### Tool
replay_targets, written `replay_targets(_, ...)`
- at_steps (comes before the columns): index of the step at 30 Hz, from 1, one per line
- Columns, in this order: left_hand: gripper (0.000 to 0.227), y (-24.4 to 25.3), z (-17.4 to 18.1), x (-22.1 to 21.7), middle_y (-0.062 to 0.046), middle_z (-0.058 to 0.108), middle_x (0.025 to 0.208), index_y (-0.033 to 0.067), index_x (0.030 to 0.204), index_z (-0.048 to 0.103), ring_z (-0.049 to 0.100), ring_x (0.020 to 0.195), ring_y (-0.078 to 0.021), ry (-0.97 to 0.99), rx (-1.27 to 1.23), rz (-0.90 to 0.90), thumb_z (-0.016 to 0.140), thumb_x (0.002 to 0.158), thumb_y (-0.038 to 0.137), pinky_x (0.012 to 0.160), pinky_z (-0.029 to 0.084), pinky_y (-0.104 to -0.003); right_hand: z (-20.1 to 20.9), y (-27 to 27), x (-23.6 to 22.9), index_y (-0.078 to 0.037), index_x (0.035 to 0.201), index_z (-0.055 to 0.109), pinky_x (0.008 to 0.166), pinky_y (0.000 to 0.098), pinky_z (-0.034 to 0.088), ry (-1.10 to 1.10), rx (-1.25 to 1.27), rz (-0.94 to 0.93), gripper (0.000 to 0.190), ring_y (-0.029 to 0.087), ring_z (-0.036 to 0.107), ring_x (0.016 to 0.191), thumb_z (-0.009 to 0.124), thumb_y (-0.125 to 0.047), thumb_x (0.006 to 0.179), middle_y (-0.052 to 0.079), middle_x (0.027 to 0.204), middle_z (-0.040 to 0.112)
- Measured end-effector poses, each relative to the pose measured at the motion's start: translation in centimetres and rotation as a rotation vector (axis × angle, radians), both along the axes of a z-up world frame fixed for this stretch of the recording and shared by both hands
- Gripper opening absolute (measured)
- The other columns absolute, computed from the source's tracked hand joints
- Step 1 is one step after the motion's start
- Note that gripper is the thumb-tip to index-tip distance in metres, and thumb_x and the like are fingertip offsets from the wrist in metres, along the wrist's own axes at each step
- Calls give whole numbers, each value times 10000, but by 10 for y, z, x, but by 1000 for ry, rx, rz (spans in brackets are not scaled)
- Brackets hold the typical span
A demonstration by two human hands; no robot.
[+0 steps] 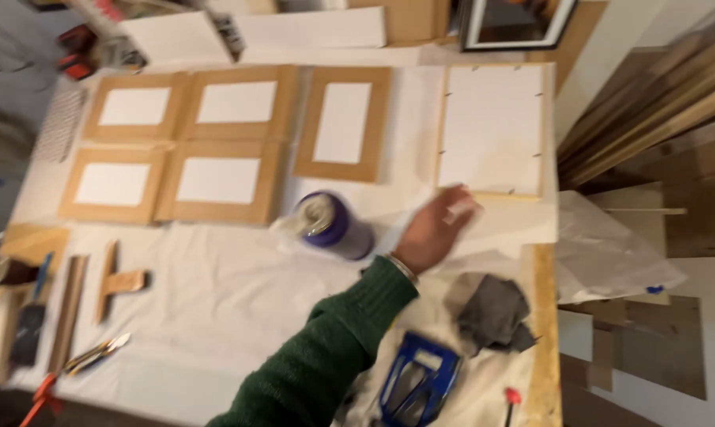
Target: Assembling and cleaning picture frames in a workshop environment.
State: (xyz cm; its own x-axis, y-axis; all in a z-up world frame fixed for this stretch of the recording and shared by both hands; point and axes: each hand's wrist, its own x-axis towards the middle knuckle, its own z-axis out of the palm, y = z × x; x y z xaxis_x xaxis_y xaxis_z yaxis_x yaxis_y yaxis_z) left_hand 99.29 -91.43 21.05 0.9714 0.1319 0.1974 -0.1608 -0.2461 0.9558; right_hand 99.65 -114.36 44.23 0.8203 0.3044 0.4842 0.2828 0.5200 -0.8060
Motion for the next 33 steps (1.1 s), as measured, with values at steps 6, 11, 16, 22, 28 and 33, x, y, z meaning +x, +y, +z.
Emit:
replay_targets(6, 475, 28, -108, 127, -134, 672, 1294, -64, 1380, 557, 621, 1212, -221, -97, -770, 308, 605, 1065, 289, 1112, 465, -351, -196, -19, 178, 7, 1507, 518, 1169, 401, 386, -2, 14, -52, 764, 286, 494, 1346, 419, -648, 1128, 160, 1462, 537)
replay_targets(11, 742, 37, -81, 156, -193, 455, 1537, -45, 1534, 325, 446, 1424, -290, 292, -394, 451, 416, 1043, 504, 1165, 352, -367, -288, 22, 238, 23, 1631, 158, 1306, 421, 150, 178, -479, -134, 1022, 308, 183, 1613, 345, -756, 996, 222, 1723, 184)
replay_targets(16, 810, 34, -86, 175, -210, 359, 1618, -32, 1580, 256, 344, 1504, -304, 350, -252, 341, 368, 1032, 555, 1207, 276, -354, -330, 25, 256, 3, 1648, 81, 1297, 380, 118, 182, -531, -141, 987, 275, 120, 1621, 347, -710, 1019, 200, 1746, 105)
replay_targets(22, 831, 37, -71, 156, -201, 317, 1647, -24, 1590, 225, 297, 1531, -288, 314, -298, 301, 391, 1026, 564, 1224, 239, -346, -308, 23, 239, -22, 1660, 25, 1303, 355, 107, 160, -449, -21, 948, 260, 101, 1632, 381, -648, 1044, 185, 1760, 71)
replay_targets(28, 768, -10, -27, 81, -175, 428, 1628, 33, 1618, 263, 493, 1417, -272, 97, -209, 343, 545, 1009, 406, 1097, 410, -311, -208, 26, 184, -54, 1639, 46, 1275, 362, 196, 333, -421, -103, 814, 252, 153, 1585, 390, -508, 1057, 173, 1709, 81)
replay_targets(33, 810, -46, 83, -91, -251, 455, 1620, 18, 1631, 272, 493, 1508, -356, -265, -144, 230, 726, 1015, 283, 1304, 408, -424, -191, 43, 101, -55, 1586, 152, 1202, 369, 254, 197, -569, 27, 714, 271, 247, 1481, 425, -453, 1060, 181, 1596, 190)
